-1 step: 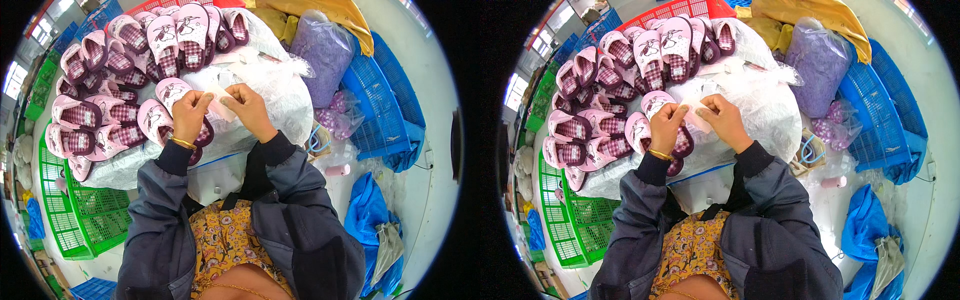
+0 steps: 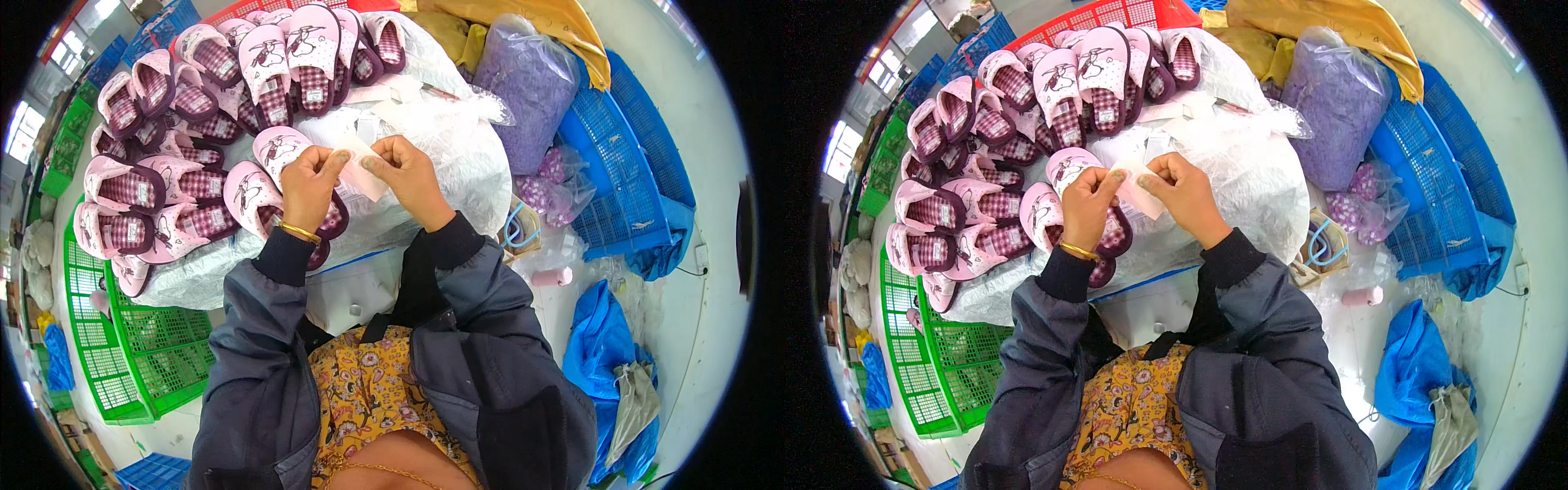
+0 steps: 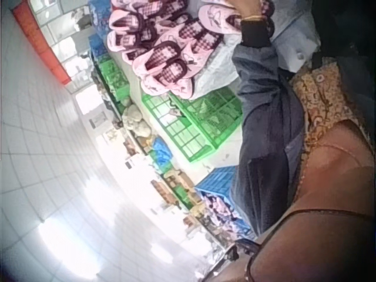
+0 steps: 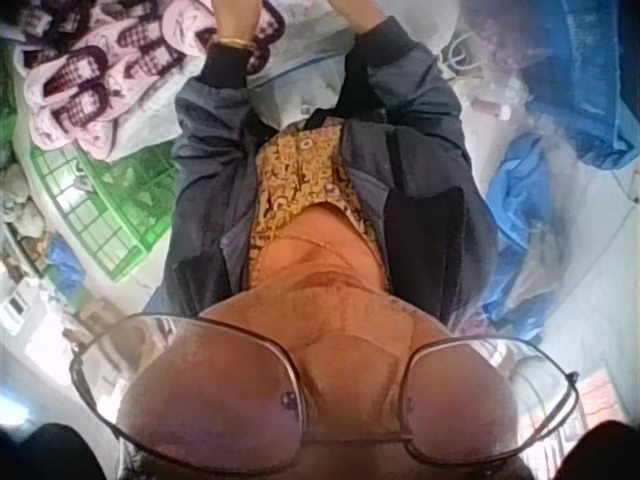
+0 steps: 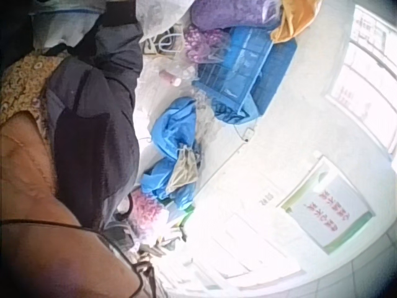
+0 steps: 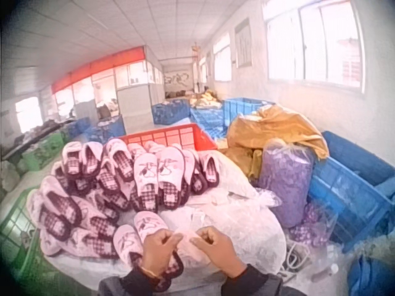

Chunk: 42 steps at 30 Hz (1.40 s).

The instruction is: The person picks up pink slippers from a green basket and places them on a table. They then attach small white tags to the slippers by hand, repeating the process for several pairs.

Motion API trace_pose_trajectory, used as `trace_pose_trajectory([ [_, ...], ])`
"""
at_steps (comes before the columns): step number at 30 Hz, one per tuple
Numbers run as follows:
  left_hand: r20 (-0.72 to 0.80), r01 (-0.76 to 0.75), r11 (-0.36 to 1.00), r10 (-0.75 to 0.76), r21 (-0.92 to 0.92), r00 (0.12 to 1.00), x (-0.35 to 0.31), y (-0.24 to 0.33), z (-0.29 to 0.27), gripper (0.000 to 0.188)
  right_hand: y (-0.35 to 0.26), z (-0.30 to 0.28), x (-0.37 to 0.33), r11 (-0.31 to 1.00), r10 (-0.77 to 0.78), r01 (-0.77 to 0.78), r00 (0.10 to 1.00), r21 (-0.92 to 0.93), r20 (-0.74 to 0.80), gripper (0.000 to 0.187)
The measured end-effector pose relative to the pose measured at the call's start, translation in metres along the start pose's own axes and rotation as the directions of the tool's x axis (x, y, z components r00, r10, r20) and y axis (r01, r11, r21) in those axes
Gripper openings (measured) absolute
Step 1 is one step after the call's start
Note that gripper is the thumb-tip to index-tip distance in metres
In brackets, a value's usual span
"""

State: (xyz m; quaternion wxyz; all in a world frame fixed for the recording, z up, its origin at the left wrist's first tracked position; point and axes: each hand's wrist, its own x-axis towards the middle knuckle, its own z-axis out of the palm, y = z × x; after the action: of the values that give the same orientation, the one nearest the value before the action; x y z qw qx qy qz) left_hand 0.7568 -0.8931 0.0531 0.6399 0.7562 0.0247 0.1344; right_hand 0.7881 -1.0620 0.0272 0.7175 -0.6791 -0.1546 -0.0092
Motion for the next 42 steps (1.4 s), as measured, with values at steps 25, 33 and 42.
trace_pose_trajectory([
  [25,0.037,-0.044,0.999,0.045,-0.018,0.998,0.041,0.004,0.028,0.023,-0.005,-0.054,0.012,0.753,-0.497,0.311,0.847,-0.580,-0.191,0.013],
  [33,-0.215,-0.083,0.987,0.052,-0.136,0.975,0.062,0.012,0.036,0.023,0.013,-0.038,0.024,0.170,-0.461,0.425,0.832,-0.889,0.310,0.016],
  [42,0.161,0.158,0.945,-0.115,-0.286,0.980,0.086,-0.015,0.053,0.020,0.042,-0.047,0.031,0.176,-0.443,0.451,0.830,-0.875,0.339,0.014],
])
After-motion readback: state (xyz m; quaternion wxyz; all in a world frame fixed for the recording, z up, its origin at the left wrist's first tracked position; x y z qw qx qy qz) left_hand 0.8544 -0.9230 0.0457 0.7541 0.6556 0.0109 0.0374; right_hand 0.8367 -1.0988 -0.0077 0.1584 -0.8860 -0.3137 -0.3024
